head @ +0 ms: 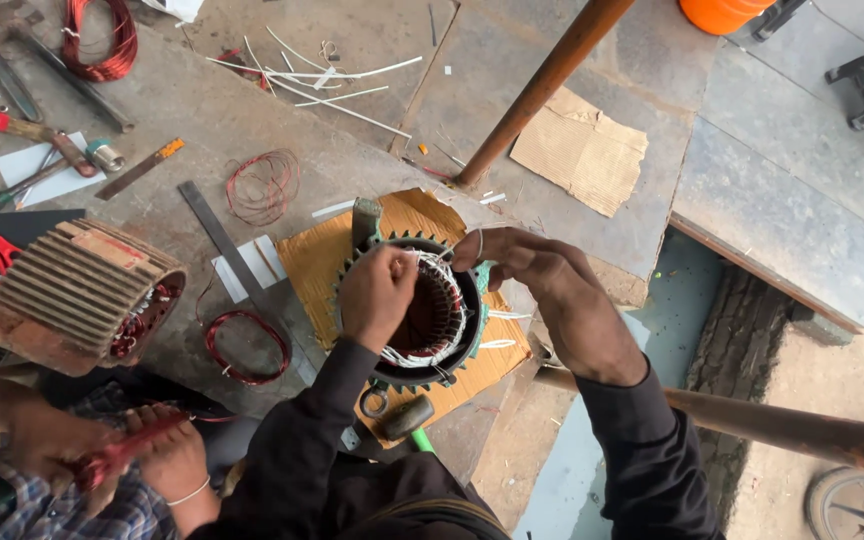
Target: The person inserts white insulating strips into the slots of a motor stator and uses a hammer to tap them into place. A second person works on a separate motor component nearby.
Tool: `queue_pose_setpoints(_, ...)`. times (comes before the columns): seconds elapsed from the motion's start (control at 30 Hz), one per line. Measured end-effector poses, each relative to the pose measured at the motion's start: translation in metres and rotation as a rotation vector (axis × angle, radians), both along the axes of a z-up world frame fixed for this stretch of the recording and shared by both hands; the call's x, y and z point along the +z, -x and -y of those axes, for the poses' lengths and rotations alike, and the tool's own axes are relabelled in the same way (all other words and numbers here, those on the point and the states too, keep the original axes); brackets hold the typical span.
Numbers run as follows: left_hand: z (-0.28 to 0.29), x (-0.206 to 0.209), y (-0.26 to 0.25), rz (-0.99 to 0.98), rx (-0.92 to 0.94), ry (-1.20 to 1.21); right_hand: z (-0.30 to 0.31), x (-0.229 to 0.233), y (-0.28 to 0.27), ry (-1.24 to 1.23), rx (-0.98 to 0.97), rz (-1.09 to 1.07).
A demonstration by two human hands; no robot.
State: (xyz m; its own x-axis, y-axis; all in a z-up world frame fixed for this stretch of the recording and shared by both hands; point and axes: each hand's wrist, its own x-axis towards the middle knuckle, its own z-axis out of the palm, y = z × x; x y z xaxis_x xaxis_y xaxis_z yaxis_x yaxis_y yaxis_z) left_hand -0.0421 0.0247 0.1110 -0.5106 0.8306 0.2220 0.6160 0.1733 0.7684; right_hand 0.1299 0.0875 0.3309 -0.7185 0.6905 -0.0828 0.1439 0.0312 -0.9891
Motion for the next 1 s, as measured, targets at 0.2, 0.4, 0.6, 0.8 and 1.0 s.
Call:
queue_pose_setpoints(0.2,-0.012,-0.114,-0.028,-0.650,-0.010,0.498,0.001,-0.001,0.005,0.050,0.020,-0.058)
queue_pose_setpoints(0.4,-0.028,-0.109,-0.034,-0.490,0.007,0.389,-0.003,-0.005,0.002,0.055,0.023,-0.091)
queue_pose_setpoints(0.6,0.037,-0.034,0.032,-0.084,0.295,0.365,-0.007,-0.007,-0.003,0.096,-0.004,-0.100)
queue_pose_setpoints(0.8,0.075,-0.003,0.075,0.176,0.478,0.135,-0.006,-0.012,-0.004,0.106,0.035,-0.156)
queue_pose_setpoints(1.0,0.069,0.012,0.046,-0.050,0.200,0.003,-0.006,-0.011,-0.006,0.105,0.032,-0.109)
